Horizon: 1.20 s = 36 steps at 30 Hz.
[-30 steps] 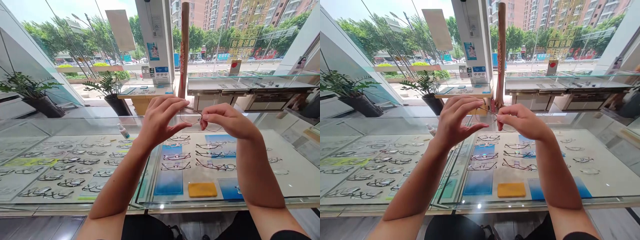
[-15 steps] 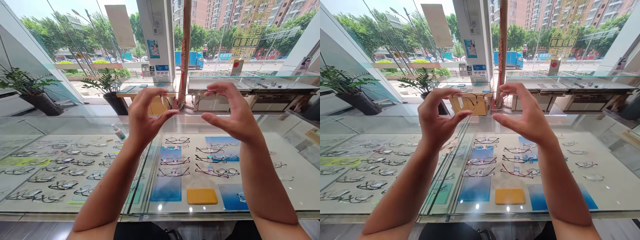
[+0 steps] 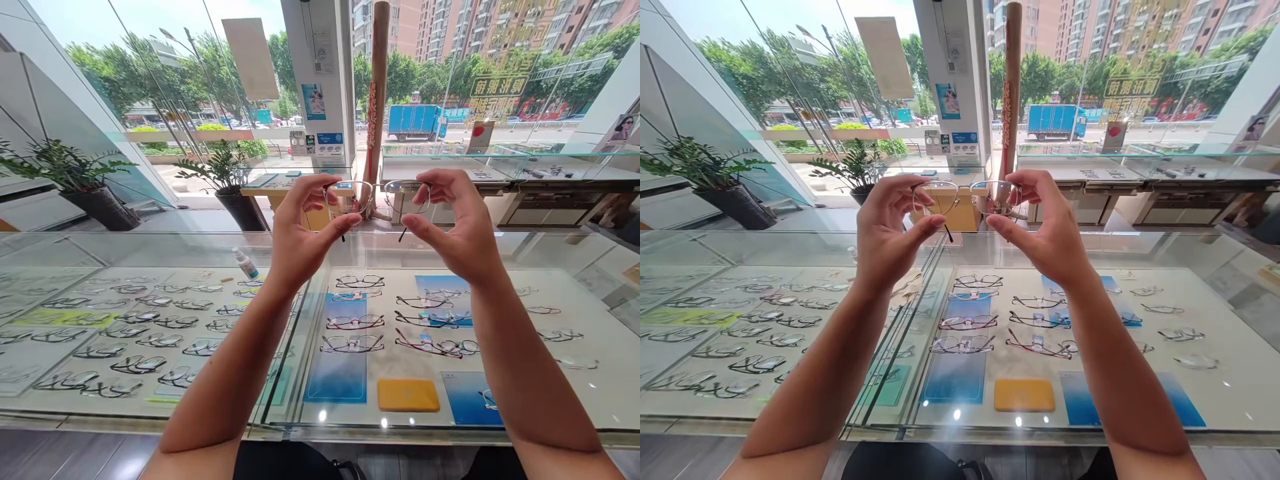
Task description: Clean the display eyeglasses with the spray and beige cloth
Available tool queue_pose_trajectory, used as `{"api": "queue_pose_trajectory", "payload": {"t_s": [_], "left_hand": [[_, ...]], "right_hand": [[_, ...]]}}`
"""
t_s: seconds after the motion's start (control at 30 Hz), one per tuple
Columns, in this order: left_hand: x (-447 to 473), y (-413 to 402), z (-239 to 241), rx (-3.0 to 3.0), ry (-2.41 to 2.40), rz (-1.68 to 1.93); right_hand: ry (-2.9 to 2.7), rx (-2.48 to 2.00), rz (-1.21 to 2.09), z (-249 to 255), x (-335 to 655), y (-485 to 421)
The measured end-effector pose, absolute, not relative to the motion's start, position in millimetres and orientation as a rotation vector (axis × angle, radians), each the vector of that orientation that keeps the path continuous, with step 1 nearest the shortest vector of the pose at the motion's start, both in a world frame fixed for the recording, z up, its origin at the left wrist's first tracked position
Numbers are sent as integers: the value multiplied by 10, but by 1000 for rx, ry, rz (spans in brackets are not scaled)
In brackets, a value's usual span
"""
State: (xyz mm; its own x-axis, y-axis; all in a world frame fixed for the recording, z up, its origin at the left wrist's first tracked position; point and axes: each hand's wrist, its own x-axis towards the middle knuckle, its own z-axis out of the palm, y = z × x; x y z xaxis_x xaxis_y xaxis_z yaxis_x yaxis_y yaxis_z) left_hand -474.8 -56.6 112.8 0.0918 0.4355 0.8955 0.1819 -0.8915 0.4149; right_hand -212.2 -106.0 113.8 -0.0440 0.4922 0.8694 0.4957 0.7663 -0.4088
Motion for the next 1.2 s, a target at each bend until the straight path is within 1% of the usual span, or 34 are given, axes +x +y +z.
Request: {"api": "queue_pose_trajectory", "payload": {"t_s": [0.3,0.43,0.57,0.7,1.0,1.2], "left_hand": [[-4754,-508,1081,2007,694,1900],[-4736,-501,1070,1938,654,1892],[-4698,-518,1067,1882,601,1890],[-4701,-528,1060,1875,615,1903],[-4758,-503,1060,1934,735,1846],[-4750,-493,1062,1891,723,1873]], "right_hand": [[-1514,-798,30,1022,-2309,-1002],[-1460,-779,10,1024,-2386,-1034],[-1431,-741,67,1011,-2450,-1041],[-1427,-721,83,1004,-2462,-1047],[-1510,-738,-38,1060,-2400,-1132],[-1492,-784,4,1060,-2381,-1117]]}}
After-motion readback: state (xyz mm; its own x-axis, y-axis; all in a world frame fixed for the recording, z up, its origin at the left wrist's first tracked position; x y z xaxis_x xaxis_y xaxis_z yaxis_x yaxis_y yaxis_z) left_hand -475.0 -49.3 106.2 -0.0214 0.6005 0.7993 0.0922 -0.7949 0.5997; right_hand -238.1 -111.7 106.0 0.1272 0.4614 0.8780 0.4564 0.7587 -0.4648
